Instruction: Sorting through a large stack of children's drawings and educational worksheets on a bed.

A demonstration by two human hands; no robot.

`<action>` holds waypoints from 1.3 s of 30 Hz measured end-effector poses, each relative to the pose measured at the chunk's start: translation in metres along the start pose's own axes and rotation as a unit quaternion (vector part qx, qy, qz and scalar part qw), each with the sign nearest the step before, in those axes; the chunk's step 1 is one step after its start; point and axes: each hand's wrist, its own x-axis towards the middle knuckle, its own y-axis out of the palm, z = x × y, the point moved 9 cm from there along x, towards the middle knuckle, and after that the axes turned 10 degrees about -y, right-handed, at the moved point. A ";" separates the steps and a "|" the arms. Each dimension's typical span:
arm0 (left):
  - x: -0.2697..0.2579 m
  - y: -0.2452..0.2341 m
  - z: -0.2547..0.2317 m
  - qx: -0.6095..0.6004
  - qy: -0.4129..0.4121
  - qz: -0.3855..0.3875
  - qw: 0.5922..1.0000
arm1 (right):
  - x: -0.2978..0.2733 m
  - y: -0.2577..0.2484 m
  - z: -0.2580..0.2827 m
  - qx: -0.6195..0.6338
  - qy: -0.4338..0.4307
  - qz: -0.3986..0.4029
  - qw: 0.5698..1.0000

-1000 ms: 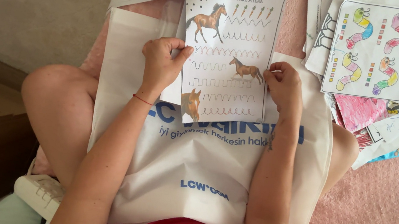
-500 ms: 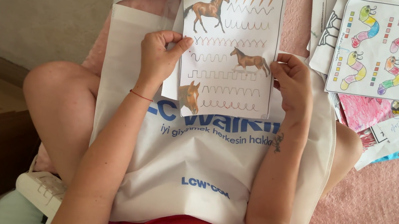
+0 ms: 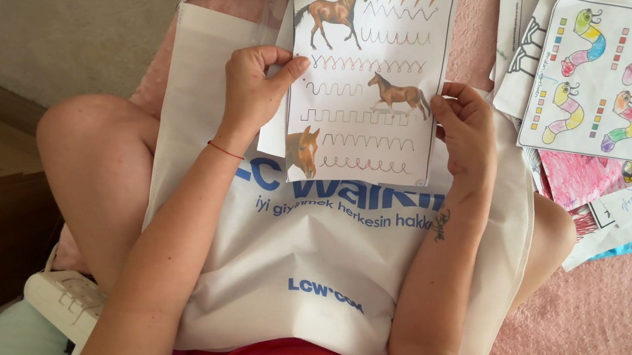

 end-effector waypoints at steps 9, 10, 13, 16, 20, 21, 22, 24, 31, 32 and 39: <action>0.001 0.001 0.001 -0.021 -0.004 0.012 1.000 | 0.000 -0.002 -0.001 -0.006 0.008 -0.003 1.000; 0.002 0.001 0.001 -0.021 -0.004 0.012 1.000 | 0.000 -0.001 0.000 -0.007 0.008 -0.003 1.000; 0.003 0.001 0.002 -0.022 -0.007 0.014 1.000 | 0.000 -0.001 0.001 -0.014 0.010 -0.003 1.000; 0.002 0.001 0.002 -0.025 -0.003 0.015 1.000 | 0.000 0.000 0.001 -0.010 0.007 0.000 1.000; 0.002 0.001 0.003 -0.020 -0.004 0.015 1.000 | -0.001 0.003 0.005 -0.013 0.004 0.003 1.000; 0.003 0.002 0.007 -0.006 -0.020 0.015 1.000 | -0.001 0.004 0.006 -0.010 0.004 0.005 1.000; 0.003 0.005 0.014 -0.006 -0.020 0.016 1.000 | 0.000 0.001 0.001 -0.010 0.004 0.004 1.000; 0.000 0.005 0.020 0.139 0.027 -0.055 0.988 | 0.003 -0.007 -0.009 -0.022 0.009 -0.006 1.000; -0.052 0.038 -0.068 0.142 0.288 0.173 0.931 | -0.023 -0.004 0.069 0.228 -0.112 -0.076 0.964; -0.058 0.053 -0.060 0.189 0.269 0.237 0.914 | -0.027 0.001 0.076 0.269 -0.099 -0.084 0.955; -0.050 0.056 -0.047 0.276 0.277 0.127 0.912 | -0.015 -0.026 0.020 0.422 -0.122 -0.082 0.895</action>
